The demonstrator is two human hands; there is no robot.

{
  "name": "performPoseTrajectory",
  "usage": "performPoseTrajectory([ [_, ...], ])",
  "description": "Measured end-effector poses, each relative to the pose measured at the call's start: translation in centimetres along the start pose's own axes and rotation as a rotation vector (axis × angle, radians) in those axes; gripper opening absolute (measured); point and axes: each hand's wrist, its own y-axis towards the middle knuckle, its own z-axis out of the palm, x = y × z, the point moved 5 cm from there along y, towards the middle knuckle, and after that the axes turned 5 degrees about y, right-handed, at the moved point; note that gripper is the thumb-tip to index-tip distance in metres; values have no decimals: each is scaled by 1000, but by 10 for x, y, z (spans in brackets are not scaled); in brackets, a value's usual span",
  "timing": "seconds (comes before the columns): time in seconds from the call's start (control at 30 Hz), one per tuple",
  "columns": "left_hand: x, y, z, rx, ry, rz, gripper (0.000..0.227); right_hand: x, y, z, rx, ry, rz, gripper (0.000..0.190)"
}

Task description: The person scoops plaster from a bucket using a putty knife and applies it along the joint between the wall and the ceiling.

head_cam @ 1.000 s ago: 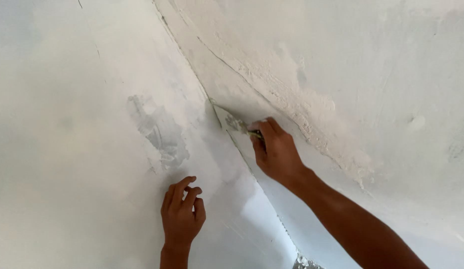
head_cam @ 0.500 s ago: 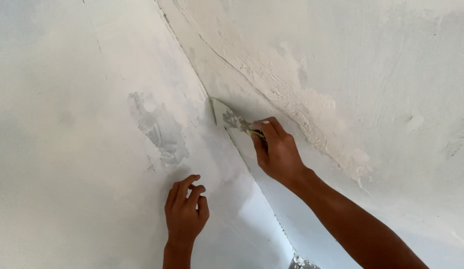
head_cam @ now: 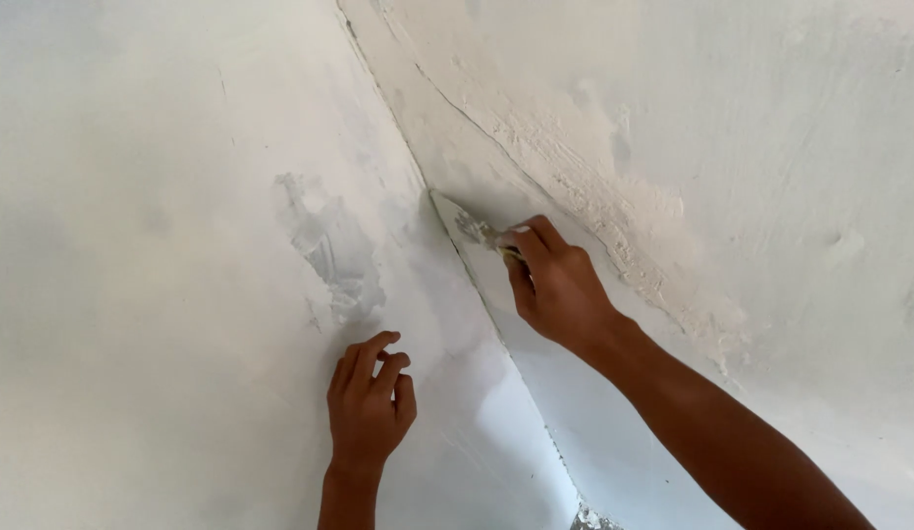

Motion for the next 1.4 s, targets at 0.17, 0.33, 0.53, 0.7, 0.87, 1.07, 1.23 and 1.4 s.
performPoseTrajectory([
  [0.17,5,-9,7,5,2,2,12,-7,-11,-3,76,1,15,15],
  [0.33,6,-5,3,11,0,-9,12,6,5,-12,41,6,-44,13],
  [0.53,-1,-4,6,3,-15,2,12,-9,-14,5,94,-36,18,13],
  [0.7,7,-14,4,12,8,1,11,-10,-30,2,91,-31,-39,13],
  [0.87,9,-14,4,19,1,-28,11,2,-10,2,26,-32,-81,13],
  [1.07,3,-14,10,6,0,-6,12,-7,-25,19,88,-112,-100,14],
  [1.23,-4,-11,11,4,-5,-9,12,-19,-42,27,132,-107,2,19],
  [1.4,-21,-2,7,-15,-32,24,14,-40,-58,49,277,-119,385,35],
])
